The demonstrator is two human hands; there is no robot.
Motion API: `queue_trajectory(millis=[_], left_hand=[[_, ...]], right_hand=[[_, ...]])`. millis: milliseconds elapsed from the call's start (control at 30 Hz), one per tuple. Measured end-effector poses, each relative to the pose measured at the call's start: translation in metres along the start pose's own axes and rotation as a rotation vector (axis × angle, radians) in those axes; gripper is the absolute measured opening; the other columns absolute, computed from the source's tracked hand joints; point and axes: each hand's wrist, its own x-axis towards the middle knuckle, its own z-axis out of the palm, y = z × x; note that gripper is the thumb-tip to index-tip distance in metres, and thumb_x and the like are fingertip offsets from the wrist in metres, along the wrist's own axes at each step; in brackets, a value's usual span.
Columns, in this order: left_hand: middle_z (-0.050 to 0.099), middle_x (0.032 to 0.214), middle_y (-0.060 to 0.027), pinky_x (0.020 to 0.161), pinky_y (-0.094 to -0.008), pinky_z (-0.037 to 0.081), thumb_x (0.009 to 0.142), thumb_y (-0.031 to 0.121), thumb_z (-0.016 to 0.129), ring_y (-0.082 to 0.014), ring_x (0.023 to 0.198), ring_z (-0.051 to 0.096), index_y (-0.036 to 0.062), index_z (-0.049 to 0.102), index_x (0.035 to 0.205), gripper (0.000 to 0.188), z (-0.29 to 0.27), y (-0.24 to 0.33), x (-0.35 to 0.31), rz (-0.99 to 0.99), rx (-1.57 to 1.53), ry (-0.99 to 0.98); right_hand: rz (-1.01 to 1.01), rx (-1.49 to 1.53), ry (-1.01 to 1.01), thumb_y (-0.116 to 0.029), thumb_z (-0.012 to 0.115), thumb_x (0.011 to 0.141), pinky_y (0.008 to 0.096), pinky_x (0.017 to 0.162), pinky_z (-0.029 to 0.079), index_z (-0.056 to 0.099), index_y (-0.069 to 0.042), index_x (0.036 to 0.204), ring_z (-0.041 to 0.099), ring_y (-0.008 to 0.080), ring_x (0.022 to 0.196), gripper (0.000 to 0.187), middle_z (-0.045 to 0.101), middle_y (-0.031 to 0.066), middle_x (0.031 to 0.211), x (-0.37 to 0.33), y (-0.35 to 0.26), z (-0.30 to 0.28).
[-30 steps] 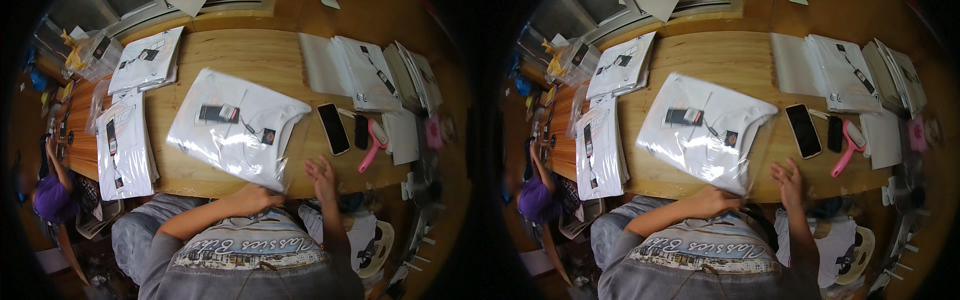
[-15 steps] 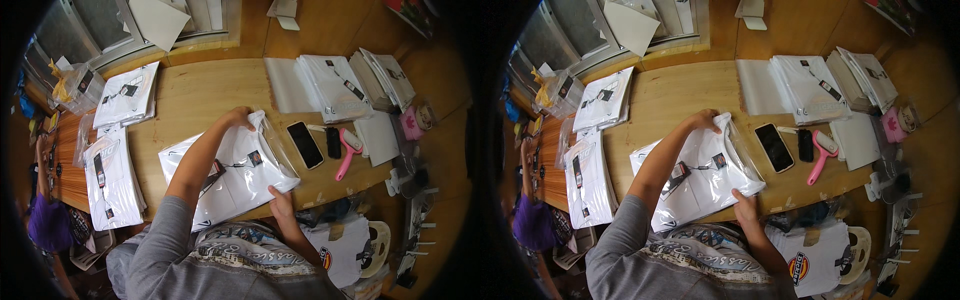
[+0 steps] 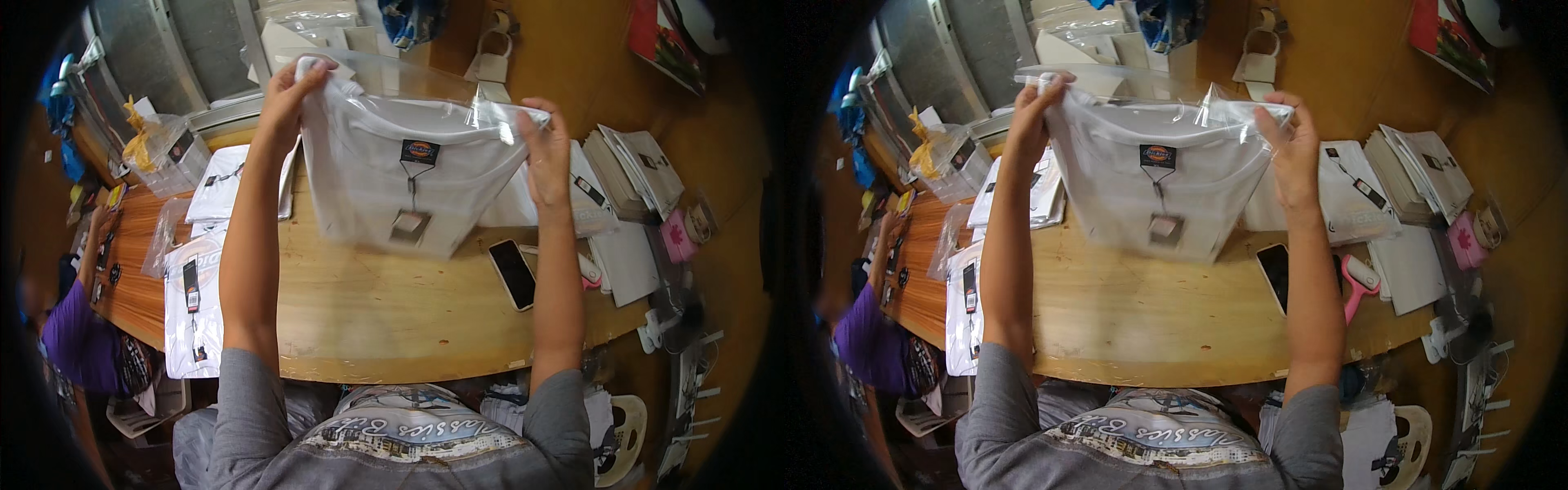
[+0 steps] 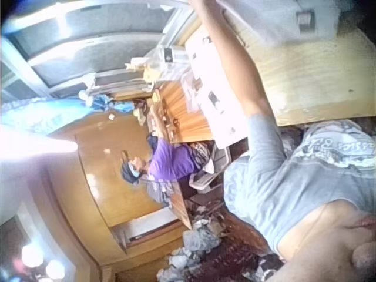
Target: The person folds white t-shirts, places them into clear plastic bags, and secures the bundles with blue elastic bands. They handle the shirts one by one, folding them neatly before bagging and tying them, then stacking the finished packages.
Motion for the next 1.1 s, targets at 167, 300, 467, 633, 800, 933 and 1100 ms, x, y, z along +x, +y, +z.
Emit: queue_trajectory(millis=[167, 300, 467, 633, 800, 933, 1100], left_hand=[[0.059, 0.084, -0.0092, 0.075, -0.0274, 0.039, 0.084, 0.027, 0.041, -0.0171, 0.081, 0.053, -0.0015, 0.053, 0.091, 0.032, -0.019, -0.029, -0.09, -0.015, 0.252, -0.139], [0.044, 0.115, -0.0125, 0.093, -0.0346, 0.025, 0.075, 0.018, 0.053, -0.0238, 0.111, 0.035, 0.009, 0.06, 0.092, 0.02, -0.032, -0.099, -0.214, -0.04, 0.678, -0.476], [0.052, 0.1, -0.0157, 0.062, -0.0265, 0.047, 0.081, 0.013, 0.046, -0.0174, 0.069, 0.056, 0.0046, 0.043, 0.113, 0.033, -0.022, -0.126, -0.31, -0.902, 0.226, 0.184], [0.056, 0.06, -0.0087, 0.032, -0.0218, 0.036, 0.084, 0.015, 0.041, -0.0097, 0.034, 0.045, 0.0032, 0.02, 0.125, 0.048, -0.004, -0.132, -0.292, -0.949, 0.228, 0.177], [0.053, 0.054, -0.0073, 0.032, -0.0229, 0.036, 0.084, 0.015, 0.042, -0.01, 0.033, 0.043, 0.0054, 0.021, 0.125, 0.047, -0.01, -0.144, -0.294, -0.916, 0.275, 0.2], [0.052, 0.053, -0.0077, 0.032, -0.0235, 0.035, 0.082, 0.013, 0.044, -0.0107, 0.033, 0.043, 0.0056, 0.021, 0.125, 0.05, -0.012, -0.146, -0.299, -0.915, 0.29, 0.217], [0.054, 0.054, -0.0079, 0.034, -0.0237, 0.036, 0.072, 0.008, 0.055, -0.0112, 0.036, 0.046, 0.0067, 0.026, 0.122, 0.057, -0.009, -0.15, -0.299, -0.884, 0.371, 0.209]], right_hand=[[0.085, -0.163, -0.162, -0.012, 0.054, 0.078, 0.0232, 0.072, 0.039, 0.054, 0.001, 0.077, 0.051, 0.0097, 0.076, 0.013, 0.057, 0.006, 0.081, -0.047, 0.001, -0.006], [0.492, -0.385, -0.493, -0.004, 0.055, 0.074, 0.0248, 0.074, 0.041, 0.056, 0.004, 0.078, 0.053, 0.0116, 0.079, 0.009, 0.059, 0.0071, 0.082, -0.147, 0.051, -0.069], [0.743, -0.401, -0.288, 0.001, 0.056, 0.07, 0.0217, 0.067, 0.043, 0.058, 0.004, 0.079, 0.054, 0.0109, 0.072, 0.011, 0.059, 0.0064, 0.081, -0.216, 0.075, -0.037], [0.629, -0.259, -0.693, -0.005, 0.062, 0.064, 0.0246, 0.062, 0.044, 0.058, 0.0, 0.08, 0.055, 0.0165, 0.068, 0.018, 0.056, 0.0086, 0.076, -0.249, 0.112, 0.097], [0.549, -0.401, -0.816, -0.006, 0.066, 0.056, 0.0304, 0.063, 0.042, 0.057, -0.001, 0.071, 0.052, 0.023, 0.071, 0.018, 0.052, 0.009, 0.073, -0.263, 0.127, 0.13], [0.478, -0.431, -0.78, -0.006, 0.066, 0.055, 0.0324, 0.065, 0.04, 0.055, -0.001, 0.064, 0.049, 0.0252, 0.074, 0.015, 0.049, 0.009, 0.072, -0.271, 0.13, 0.132], [0.343, -0.468, -0.817, -0.005, 0.064, 0.057, 0.0329, 0.067, 0.039, 0.052, -0.002, 0.062, 0.047, 0.0256, 0.075, 0.013, 0.048, 0.0082, 0.071, -0.273, 0.125, 0.132]])
